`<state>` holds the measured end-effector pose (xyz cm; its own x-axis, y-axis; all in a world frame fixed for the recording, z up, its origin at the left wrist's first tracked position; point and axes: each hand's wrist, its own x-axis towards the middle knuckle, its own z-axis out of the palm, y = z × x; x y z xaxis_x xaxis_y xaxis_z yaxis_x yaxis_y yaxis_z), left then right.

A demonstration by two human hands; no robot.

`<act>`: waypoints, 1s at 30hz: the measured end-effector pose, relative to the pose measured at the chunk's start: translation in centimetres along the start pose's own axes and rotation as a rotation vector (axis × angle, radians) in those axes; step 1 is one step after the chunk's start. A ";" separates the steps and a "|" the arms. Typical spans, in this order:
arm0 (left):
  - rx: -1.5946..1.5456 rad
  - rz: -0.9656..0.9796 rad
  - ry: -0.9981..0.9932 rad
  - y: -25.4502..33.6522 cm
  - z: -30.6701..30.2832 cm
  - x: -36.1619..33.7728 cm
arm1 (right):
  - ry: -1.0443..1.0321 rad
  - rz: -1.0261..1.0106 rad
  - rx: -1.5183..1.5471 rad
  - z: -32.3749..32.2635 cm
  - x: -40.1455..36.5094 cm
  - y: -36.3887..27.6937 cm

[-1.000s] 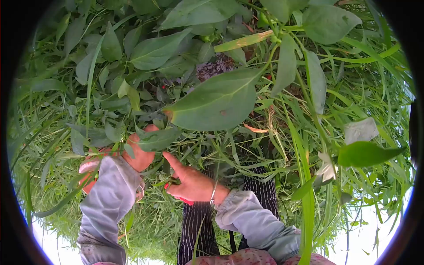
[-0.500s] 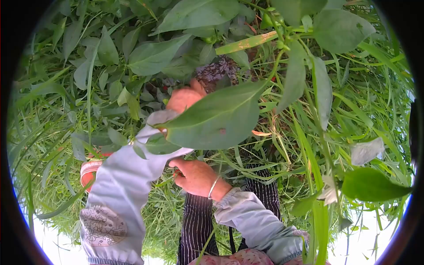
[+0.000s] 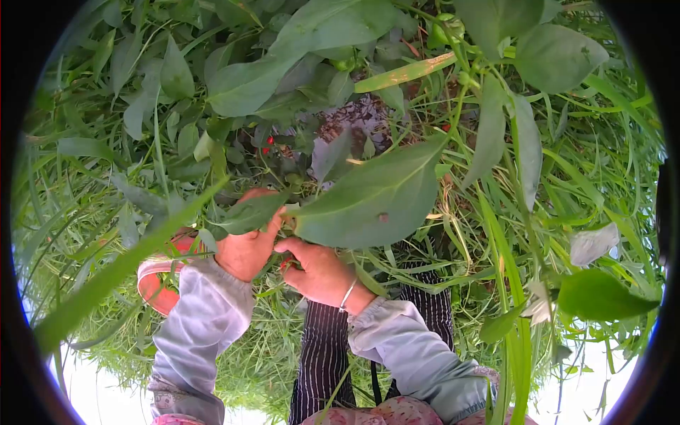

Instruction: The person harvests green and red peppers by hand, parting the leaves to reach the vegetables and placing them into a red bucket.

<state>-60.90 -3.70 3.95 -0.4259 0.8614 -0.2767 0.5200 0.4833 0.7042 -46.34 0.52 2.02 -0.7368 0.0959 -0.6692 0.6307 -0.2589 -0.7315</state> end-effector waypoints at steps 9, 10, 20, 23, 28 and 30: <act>-0.369 -0.322 0.061 -1.3 -0.2 -0.8 | 0.239 0.083 0.246 -0.7 0.9 0.1; -0.257 -0.271 0.100 -2.8 -0.7 -0.5 | 0.194 0.098 0.210 -0.8 0.8 0.1; -0.385 -0.582 -0.212 2.0 -3.1 -2.2 | -0.072 0.096 0.567 -0.9 0.3 -1.3; -0.457 -0.455 -0.141 2.0 -1.4 -3.0 | -0.140 0.066 0.485 -0.1 0.7 -0.5; -0.528 -0.598 -0.288 1.4 -2.6 -2.6 | -0.206 -0.039 0.505 0.2 0.9 0.0; -0.541 -0.568 -0.297 1.0 -2.6 -2.9 | -0.204 -0.052 0.327 -0.3 1.0 -0.2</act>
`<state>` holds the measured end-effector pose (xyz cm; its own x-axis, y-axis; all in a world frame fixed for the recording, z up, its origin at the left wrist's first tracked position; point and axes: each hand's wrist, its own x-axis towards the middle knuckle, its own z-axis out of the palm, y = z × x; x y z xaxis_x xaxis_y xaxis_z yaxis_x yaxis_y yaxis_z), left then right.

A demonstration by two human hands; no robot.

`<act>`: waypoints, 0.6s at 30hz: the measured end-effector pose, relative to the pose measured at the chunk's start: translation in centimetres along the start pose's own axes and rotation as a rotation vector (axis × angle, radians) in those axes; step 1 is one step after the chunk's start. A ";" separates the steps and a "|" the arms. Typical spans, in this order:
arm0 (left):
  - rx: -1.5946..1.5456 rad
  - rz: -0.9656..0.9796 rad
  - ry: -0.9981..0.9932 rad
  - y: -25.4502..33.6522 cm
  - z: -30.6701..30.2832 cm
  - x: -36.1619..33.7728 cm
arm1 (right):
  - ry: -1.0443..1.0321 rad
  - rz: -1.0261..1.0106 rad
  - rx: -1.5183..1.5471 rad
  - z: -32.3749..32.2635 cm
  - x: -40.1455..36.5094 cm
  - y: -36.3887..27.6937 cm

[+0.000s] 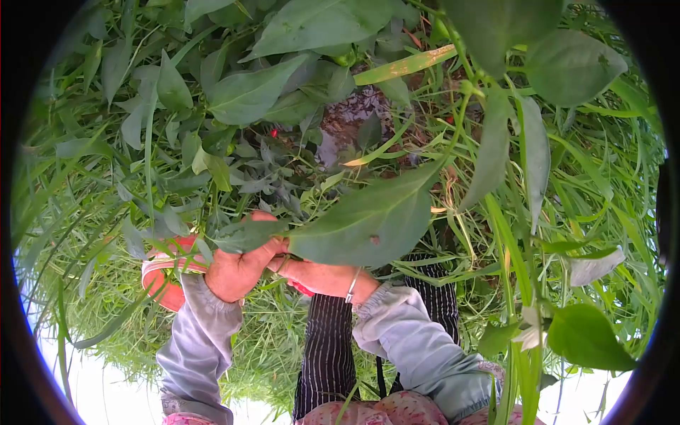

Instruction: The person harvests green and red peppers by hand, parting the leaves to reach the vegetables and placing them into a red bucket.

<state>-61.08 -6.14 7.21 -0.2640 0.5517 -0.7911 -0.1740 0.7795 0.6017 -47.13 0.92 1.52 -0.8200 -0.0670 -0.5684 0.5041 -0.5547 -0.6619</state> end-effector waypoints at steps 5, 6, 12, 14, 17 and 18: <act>-0.174 0.101 -0.018 -0.1 0.3 0.8 | -0.094 0.044 0.094 -0.7 -0.4 0.1; -0.180 -0.014 0.002 0.5 0.3 1.3 | -0.120 0.054 0.105 -0.9 -0.4 -0.1; -0.224 0.078 0.148 0.6 -2.3 8.4 | -0.177 -0.168 -0.398 2.6 -1.5 3.1; 0.067 0.404 0.286 0.2 -0.6 10.7 | -0.189 -0.033 -0.350 2.0 -1.6 1.0; 1.267 0.288 0.347 0.5 -0.8 13.7 | -0.129 -0.018 -0.530 1.5 -1.4 0.3; 1.427 0.248 0.285 -0.3 -1.4 14.2 | -0.089 -0.039 -0.579 1.6 -1.4 0.8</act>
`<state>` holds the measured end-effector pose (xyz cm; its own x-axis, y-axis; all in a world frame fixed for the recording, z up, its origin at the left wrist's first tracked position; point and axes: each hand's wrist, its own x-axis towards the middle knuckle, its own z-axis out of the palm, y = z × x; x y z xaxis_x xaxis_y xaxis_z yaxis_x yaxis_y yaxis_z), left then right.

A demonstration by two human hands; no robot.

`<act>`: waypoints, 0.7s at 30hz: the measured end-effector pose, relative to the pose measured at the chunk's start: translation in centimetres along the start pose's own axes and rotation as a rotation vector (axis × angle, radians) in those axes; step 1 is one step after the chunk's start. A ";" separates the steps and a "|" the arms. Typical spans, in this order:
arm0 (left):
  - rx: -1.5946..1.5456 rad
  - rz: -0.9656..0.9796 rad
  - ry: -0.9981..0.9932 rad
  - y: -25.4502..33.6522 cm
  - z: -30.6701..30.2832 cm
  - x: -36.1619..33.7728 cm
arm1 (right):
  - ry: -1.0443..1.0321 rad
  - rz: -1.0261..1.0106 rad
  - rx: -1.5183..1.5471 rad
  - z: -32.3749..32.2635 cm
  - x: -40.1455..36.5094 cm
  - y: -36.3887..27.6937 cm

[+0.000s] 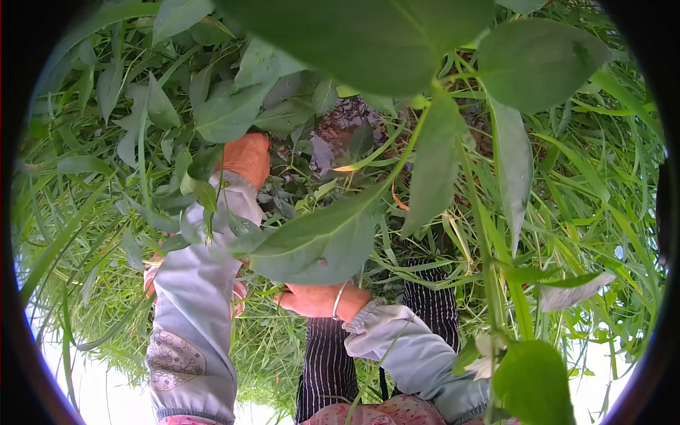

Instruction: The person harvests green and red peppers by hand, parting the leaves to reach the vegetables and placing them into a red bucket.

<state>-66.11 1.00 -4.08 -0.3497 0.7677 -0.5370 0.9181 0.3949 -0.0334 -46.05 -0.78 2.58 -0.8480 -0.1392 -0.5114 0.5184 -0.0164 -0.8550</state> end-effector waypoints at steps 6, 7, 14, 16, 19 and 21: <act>-0.225 -0.134 0.132 -3.4 4.2 -2.2 | -0.051 0.049 -0.007 0.3 0.2 1.0; -0.301 -0.199 0.001 -3.3 3.5 -2.3 | -0.057 0.082 -0.013 -0.3 0.2 0.6; -1.128 0.045 0.165 -8.5 13.9 -3.0 | -0.036 0.073 0.537 -3.2 0.3 -1.0; -0.759 0.200 0.264 -7.4 15.1 -1.5 | -0.198 0.308 0.620 -4.0 0.7 -1.2; -0.693 0.165 0.290 -4.4 15.2 -1.5 | -0.048 0.078 0.683 -0.8 0.5 0.7; -1.022 -0.067 0.209 -2.4 12.7 -1.4 | -0.063 0.006 0.658 -1.4 0.0 0.2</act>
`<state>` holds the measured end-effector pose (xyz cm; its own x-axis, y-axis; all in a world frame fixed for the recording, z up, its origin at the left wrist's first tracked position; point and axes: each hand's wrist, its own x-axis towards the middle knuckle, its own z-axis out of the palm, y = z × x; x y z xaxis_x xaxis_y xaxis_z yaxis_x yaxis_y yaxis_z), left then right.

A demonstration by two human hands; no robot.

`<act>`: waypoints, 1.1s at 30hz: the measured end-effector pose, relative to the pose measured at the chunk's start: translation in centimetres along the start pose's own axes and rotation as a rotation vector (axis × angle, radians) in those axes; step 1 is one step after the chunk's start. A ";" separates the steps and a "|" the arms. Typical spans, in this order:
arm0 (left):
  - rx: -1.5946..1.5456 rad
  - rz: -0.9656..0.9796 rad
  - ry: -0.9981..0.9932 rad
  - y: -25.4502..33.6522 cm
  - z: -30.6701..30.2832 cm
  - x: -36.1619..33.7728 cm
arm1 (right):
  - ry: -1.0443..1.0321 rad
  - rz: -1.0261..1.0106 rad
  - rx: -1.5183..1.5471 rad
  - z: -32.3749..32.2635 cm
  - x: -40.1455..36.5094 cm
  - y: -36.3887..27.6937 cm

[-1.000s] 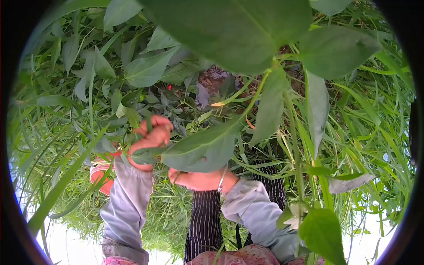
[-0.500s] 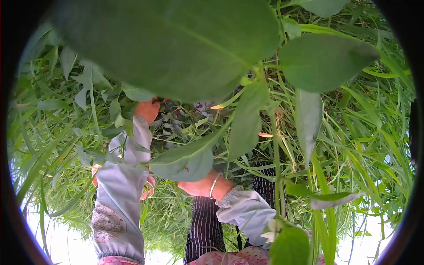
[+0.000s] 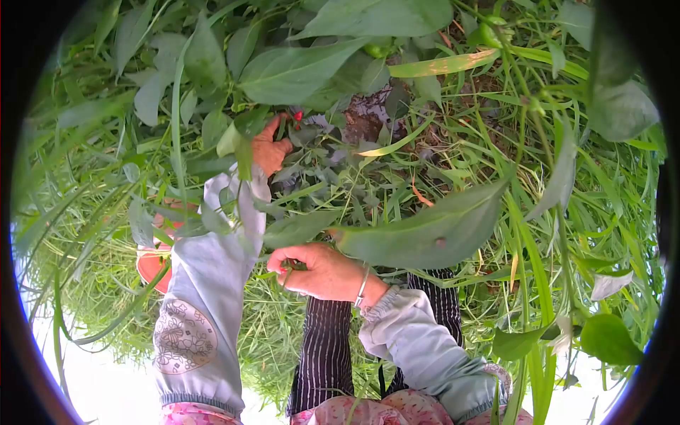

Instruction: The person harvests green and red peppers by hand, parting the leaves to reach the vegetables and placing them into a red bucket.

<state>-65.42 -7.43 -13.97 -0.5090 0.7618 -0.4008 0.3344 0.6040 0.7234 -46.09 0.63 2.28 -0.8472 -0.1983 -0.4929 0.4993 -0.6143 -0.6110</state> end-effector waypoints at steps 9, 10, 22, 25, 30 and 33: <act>-0.138 -0.344 -0.072 2.2 -1.3 0.1 | -0.052 0.055 -0.138 0.5 0.3 1.3; -0.318 -0.303 -0.008 2.4 -1.0 -0.1 | -0.061 0.039 -0.189 0.5 0.3 1.6; -0.919 -0.390 0.247 3.7 -1.4 -0.5 | -0.075 0.132 -0.316 1.1 0.8 2.7; -1.356 -0.178 0.325 -1.6 1.1 -1.5 | -0.066 0.151 -0.313 1.3 0.9 3.0; -0.885 -0.179 0.386 7.0 -1.1 -3.4 | -0.076 0.273 -0.506 0.9 0.8 2.0; -0.949 -0.379 0.335 7.6 -2.2 -3.4 | -0.077 0.251 -0.577 0.6 0.7 2.6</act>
<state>-62.87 -5.87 -5.87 -0.6895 0.3732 -0.6208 -0.5702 0.2489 0.7829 -45.51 -1.54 0.73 -0.6913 -0.3507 -0.6318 0.6840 -0.0359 -0.7286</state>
